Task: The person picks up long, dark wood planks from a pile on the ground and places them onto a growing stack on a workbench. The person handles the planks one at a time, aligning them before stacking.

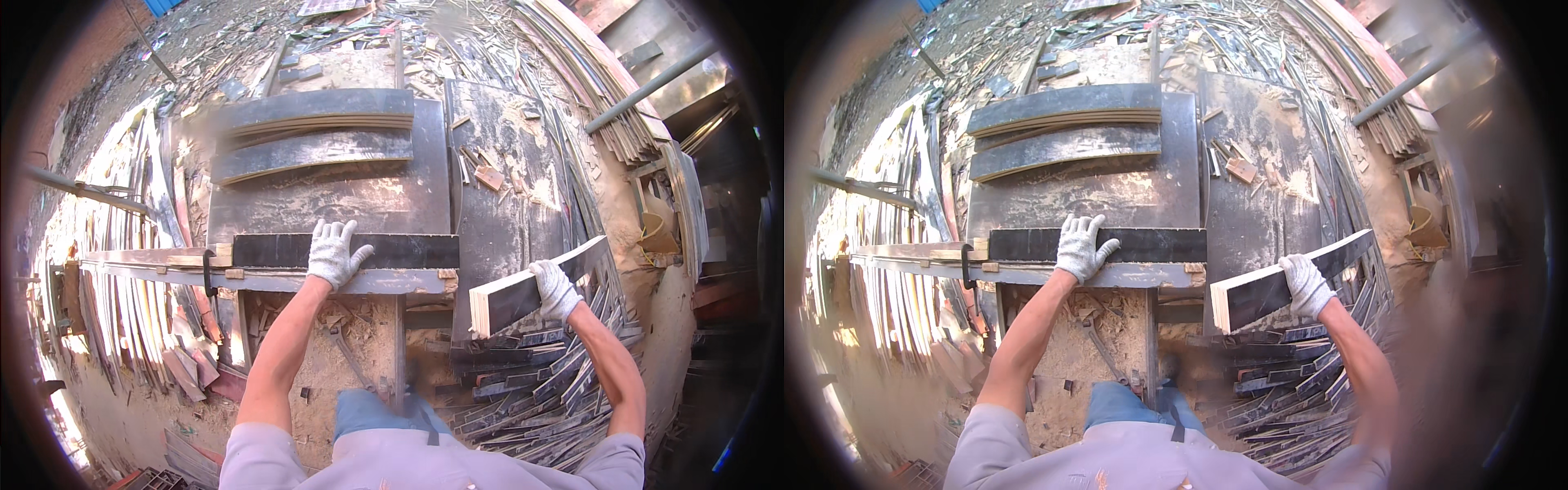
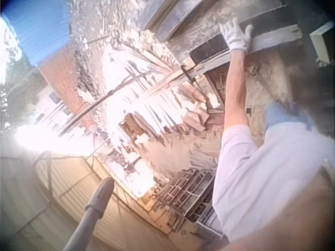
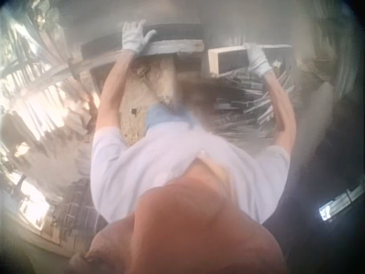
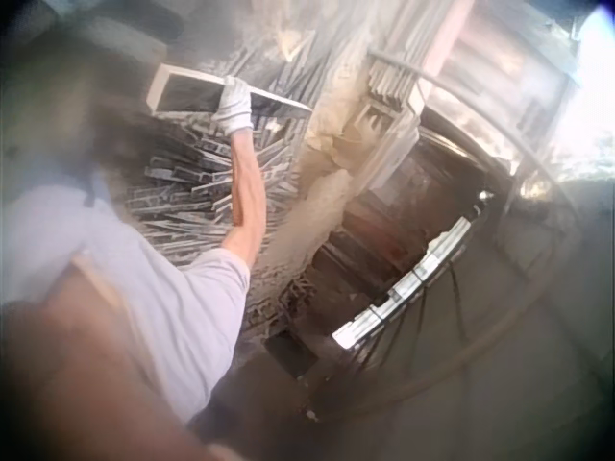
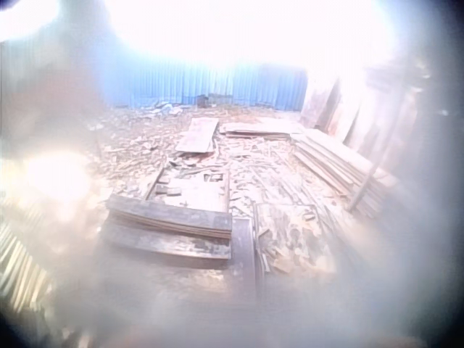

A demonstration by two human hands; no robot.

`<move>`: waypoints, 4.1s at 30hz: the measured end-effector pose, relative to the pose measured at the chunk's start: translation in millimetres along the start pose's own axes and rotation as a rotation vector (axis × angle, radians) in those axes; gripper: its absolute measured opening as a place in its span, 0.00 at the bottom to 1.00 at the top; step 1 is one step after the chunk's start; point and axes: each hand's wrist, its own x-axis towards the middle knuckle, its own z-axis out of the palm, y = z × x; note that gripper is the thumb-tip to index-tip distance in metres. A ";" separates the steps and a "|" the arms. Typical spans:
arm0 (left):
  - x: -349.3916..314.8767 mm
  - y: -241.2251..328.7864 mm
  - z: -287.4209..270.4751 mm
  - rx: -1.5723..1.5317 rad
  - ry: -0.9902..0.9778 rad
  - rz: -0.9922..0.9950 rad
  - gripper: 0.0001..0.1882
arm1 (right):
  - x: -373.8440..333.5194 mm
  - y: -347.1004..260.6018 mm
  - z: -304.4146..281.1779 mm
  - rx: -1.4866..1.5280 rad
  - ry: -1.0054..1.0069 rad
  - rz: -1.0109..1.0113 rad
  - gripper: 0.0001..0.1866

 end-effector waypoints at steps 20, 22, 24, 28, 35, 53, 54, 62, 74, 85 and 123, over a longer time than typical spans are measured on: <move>16.6 44.3 -199.5 -0.456 -0.556 -0.367 0.36 | 61.7 -11.5 -127.9 0.147 0.041 -0.184 0.47; 7.2 26.6 -219.1 -0.710 -0.169 -0.620 0.31 | 76.8 -8.7 -127.0 0.160 0.023 -0.208 0.47; 4.9 16.8 -238.8 -1.231 0.089 -0.747 0.21 | 72.8 -2.5 -116.3 0.147 0.038 -0.190 0.46; -50.3 -5.5 -205.5 -1.538 0.464 -1.039 0.27 | 69.8 -11.4 -115.0 0.146 0.012 -0.173 0.51; -91.5 -22.0 -113.5 -1.694 0.621 -1.542 0.41 | 67.3 -15.3 -106.2 0.087 -0.008 -0.181 0.45; 8.2 -68.8 -67.7 -1.748 0.415 -1.746 0.25 | 64.0 -19.1 -116.2 0.119 0.038 -0.190 0.52; 6.1 -68.6 -69.2 -1.823 0.430 -1.665 0.27 | 66.6 -20.8 -117.6 0.135 0.039 -0.198 0.52; -52.8 88.1 -114.9 -1.765 -0.026 -1.283 0.64 | 74.0 -56.3 -99.4 0.128 -0.044 -0.133 0.48; -201.2 36.4 -170.6 -1.300 0.120 -1.528 0.27 | 136.1 -250.2 -57.7 0.267 0.009 -0.284 0.45; -278.3 -86.6 -279.4 -1.169 0.062 -1.601 0.29 | -4.1 15.7 -46.1 0.079 -0.161 -0.091 0.59; -149.2 46.7 -140.5 -0.230 -0.564 -0.092 0.26 | -120.9 -86.5 14.2 0.092 -0.223 0.180 0.58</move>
